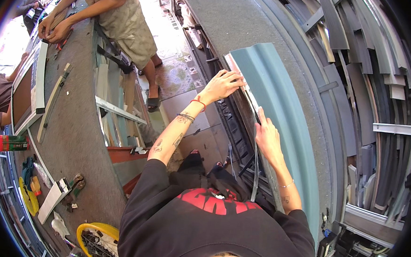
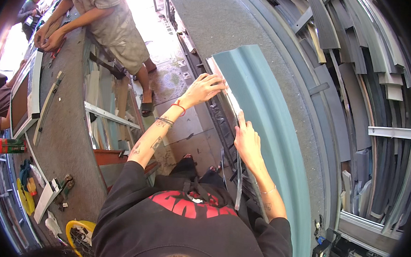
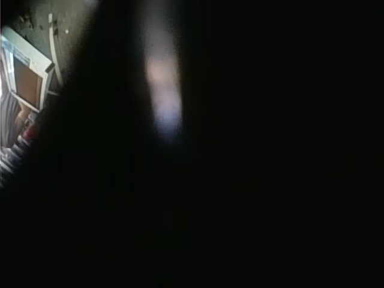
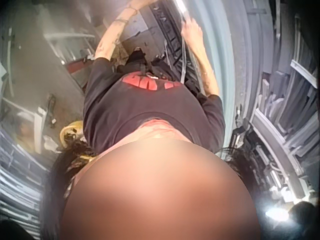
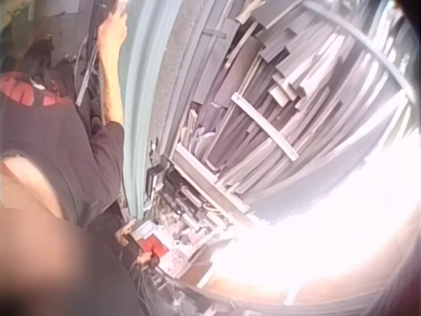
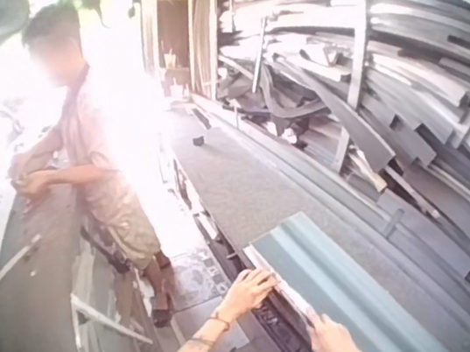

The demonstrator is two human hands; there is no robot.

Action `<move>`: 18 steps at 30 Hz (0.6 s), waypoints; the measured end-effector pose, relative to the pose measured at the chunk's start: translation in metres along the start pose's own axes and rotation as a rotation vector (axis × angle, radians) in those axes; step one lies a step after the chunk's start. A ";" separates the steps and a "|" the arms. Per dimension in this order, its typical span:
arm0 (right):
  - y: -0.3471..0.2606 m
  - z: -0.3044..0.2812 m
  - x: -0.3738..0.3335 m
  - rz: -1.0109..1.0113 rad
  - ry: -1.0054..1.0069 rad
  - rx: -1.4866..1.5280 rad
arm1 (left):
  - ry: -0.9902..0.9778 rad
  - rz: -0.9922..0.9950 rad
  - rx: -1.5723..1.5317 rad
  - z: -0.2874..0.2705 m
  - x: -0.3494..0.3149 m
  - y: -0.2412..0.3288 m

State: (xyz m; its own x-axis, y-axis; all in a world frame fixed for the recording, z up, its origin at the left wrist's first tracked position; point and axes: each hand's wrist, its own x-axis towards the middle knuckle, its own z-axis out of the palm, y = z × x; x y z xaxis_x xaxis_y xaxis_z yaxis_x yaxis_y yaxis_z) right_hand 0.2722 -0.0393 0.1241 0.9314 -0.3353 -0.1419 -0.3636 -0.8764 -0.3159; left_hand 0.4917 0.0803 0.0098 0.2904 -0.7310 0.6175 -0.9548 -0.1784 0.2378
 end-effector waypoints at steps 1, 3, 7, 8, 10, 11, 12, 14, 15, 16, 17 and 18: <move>0.000 0.000 0.001 -0.015 0.014 -0.007 | 0.008 0.010 -0.012 0.001 0.002 -0.001; 0.000 0.000 0.002 0.032 -0.007 -0.013 | 0.015 0.021 -0.009 0.004 0.005 -0.003; 0.001 0.000 0.004 0.002 -0.023 -0.004 | 0.057 0.072 -0.021 0.008 0.009 -0.006; 0.001 0.001 0.004 0.006 -0.031 -0.031 | 0.053 0.073 -0.028 0.008 0.009 -0.006; 0.001 0.002 0.004 0.017 -0.023 -0.074 | 0.047 0.074 -0.044 0.008 0.010 -0.007; 0.001 0.003 0.004 0.024 -0.022 -0.093 | 0.050 0.077 -0.041 0.008 0.010 -0.007; 0.001 0.005 0.005 0.002 -0.024 -0.131 | 0.053 0.080 -0.038 0.007 0.011 -0.007; 0.001 0.009 0.007 -0.045 -0.026 -0.207 | 0.044 0.084 -0.023 0.007 0.011 -0.008; 0.003 0.009 0.009 -0.064 -0.037 -0.236 | 0.030 0.085 -0.015 0.007 0.012 -0.008; 0.005 0.009 0.011 -0.081 -0.050 -0.263 | 0.013 0.088 -0.008 0.008 0.012 -0.008; 0.006 0.008 0.011 -0.092 -0.067 -0.297 | 0.021 0.093 -0.022 0.008 0.012 -0.009; 0.008 0.007 0.008 -0.106 -0.079 -0.294 | 0.029 0.098 -0.035 0.008 0.012 -0.010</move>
State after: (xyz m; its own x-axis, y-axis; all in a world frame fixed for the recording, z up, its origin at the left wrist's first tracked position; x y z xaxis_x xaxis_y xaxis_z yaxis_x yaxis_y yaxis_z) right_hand 0.2763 -0.0467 0.1139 0.9552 -0.2191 -0.1989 -0.2332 -0.9711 -0.0500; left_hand 0.5042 0.0676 0.0088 0.1984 -0.7241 0.6606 -0.9760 -0.0839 0.2011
